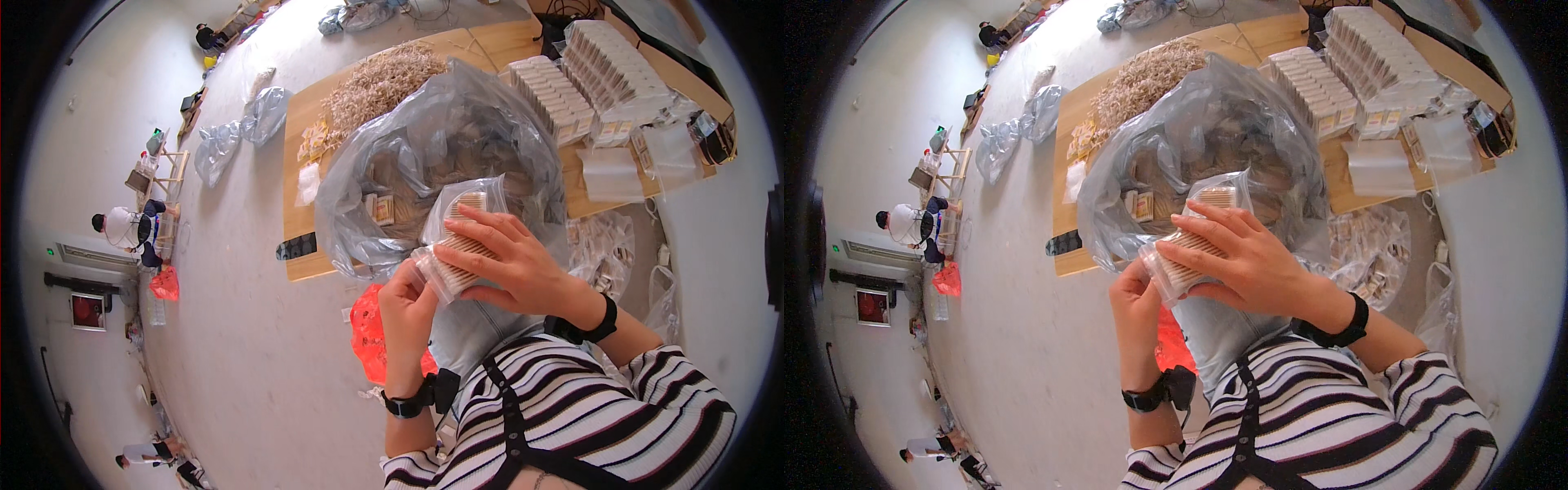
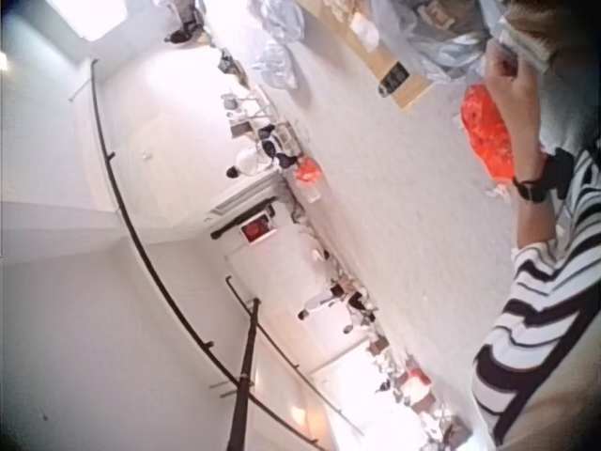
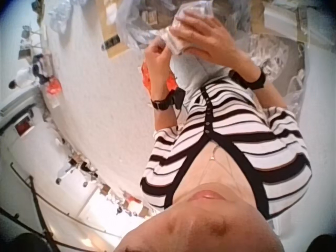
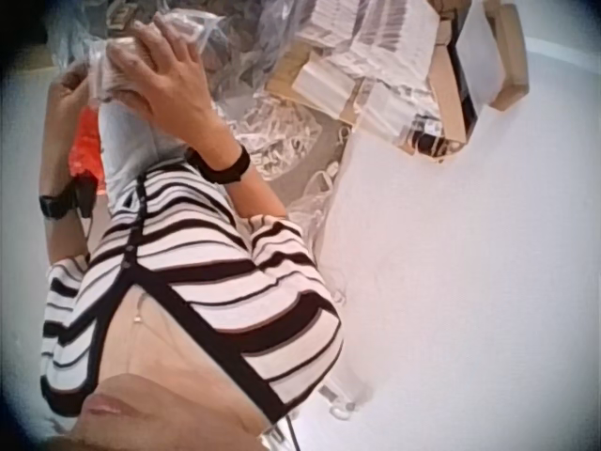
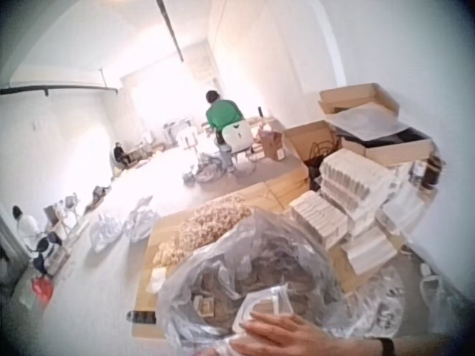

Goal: Packing sets of cotton swabs and other hygiene products into plastic bags.

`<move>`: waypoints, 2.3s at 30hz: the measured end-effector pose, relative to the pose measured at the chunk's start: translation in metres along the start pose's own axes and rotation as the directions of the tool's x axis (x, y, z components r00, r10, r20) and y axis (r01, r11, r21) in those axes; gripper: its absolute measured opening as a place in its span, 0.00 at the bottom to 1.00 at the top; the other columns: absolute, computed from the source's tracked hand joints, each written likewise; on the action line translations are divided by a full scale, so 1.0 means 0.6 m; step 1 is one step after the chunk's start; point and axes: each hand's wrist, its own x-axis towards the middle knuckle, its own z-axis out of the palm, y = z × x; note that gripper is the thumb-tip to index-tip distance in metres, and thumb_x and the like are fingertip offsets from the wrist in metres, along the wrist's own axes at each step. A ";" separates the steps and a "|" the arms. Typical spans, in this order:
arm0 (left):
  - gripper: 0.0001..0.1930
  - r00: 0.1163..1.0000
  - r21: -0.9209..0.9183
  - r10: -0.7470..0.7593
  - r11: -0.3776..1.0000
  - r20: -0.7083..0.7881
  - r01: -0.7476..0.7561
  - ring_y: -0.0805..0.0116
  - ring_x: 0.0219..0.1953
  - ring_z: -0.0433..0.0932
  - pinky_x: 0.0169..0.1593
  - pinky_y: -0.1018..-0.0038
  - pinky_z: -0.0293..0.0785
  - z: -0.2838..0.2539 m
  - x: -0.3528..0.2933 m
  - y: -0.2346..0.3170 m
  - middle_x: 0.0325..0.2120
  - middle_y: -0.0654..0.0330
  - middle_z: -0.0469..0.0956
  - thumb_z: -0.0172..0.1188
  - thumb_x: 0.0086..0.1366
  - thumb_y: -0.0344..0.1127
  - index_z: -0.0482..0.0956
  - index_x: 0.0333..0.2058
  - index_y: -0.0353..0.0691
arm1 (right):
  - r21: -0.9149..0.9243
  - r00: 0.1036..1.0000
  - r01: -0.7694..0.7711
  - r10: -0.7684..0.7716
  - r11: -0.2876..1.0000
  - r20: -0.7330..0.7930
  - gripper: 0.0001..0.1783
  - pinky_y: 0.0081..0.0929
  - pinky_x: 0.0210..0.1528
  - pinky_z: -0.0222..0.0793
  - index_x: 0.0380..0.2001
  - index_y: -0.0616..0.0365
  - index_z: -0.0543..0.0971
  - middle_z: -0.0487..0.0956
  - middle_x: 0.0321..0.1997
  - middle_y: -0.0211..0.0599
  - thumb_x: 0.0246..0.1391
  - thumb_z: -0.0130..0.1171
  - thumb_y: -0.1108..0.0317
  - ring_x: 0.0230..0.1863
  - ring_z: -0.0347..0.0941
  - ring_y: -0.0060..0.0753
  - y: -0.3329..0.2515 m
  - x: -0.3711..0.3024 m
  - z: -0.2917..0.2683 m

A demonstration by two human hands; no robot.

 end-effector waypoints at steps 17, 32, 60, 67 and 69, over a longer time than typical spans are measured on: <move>0.17 0.999 -0.108 -0.018 0.994 0.028 0.020 0.72 0.41 0.79 0.41 0.73 0.80 0.032 -0.019 -0.011 0.42 0.56 0.79 0.60 0.64 0.31 0.74 0.49 0.29 | 0.032 0.998 -0.038 0.037 0.999 0.043 0.40 0.40 0.58 0.62 0.64 0.49 0.66 0.69 0.58 0.39 0.46 0.65 0.58 0.58 0.65 0.43 -0.001 -0.036 0.014; 0.26 0.946 0.748 0.248 0.664 -0.210 -0.007 0.67 0.29 0.72 0.32 0.70 0.68 0.058 0.056 -0.029 0.31 0.59 0.73 0.66 0.58 0.43 0.69 0.49 0.36 | 0.195 0.947 -0.314 0.294 0.929 0.128 0.27 0.42 0.51 0.67 0.45 0.64 0.71 0.74 0.44 0.52 0.36 0.63 0.73 0.48 0.71 0.56 0.099 0.009 -0.053; 0.24 0.981 0.132 0.056 0.991 -0.187 -0.031 0.70 0.28 0.79 0.33 0.76 0.79 0.061 0.053 -0.051 0.32 0.60 0.68 0.52 0.60 0.21 0.59 0.56 0.31 | -0.133 0.826 -0.292 0.320 0.947 0.464 0.23 0.43 0.47 0.71 0.39 0.66 0.73 0.77 0.42 0.52 0.43 0.64 0.61 0.46 0.74 0.55 0.140 0.040 0.149; 0.24 0.978 0.098 0.010 0.995 -0.210 0.011 0.72 0.29 0.78 0.34 0.78 0.77 0.054 0.047 -0.045 0.32 0.61 0.69 0.52 0.61 0.21 0.59 0.56 0.31 | -0.189 0.780 -0.393 0.435 0.900 0.450 0.23 0.44 0.47 0.73 0.41 0.67 0.73 0.77 0.44 0.52 0.42 0.63 0.66 0.49 0.72 0.54 0.133 0.062 0.117; 0.24 0.980 0.094 0.023 0.996 -0.199 -0.004 0.73 0.29 0.78 0.34 0.78 0.77 0.059 0.049 -0.047 0.32 0.61 0.69 0.52 0.61 0.21 0.59 0.56 0.31 | -0.312 0.849 -0.323 0.419 0.894 0.322 0.22 0.43 0.47 0.73 0.42 0.66 0.74 0.77 0.44 0.51 0.42 0.62 0.67 0.50 0.72 0.54 0.137 0.056 0.129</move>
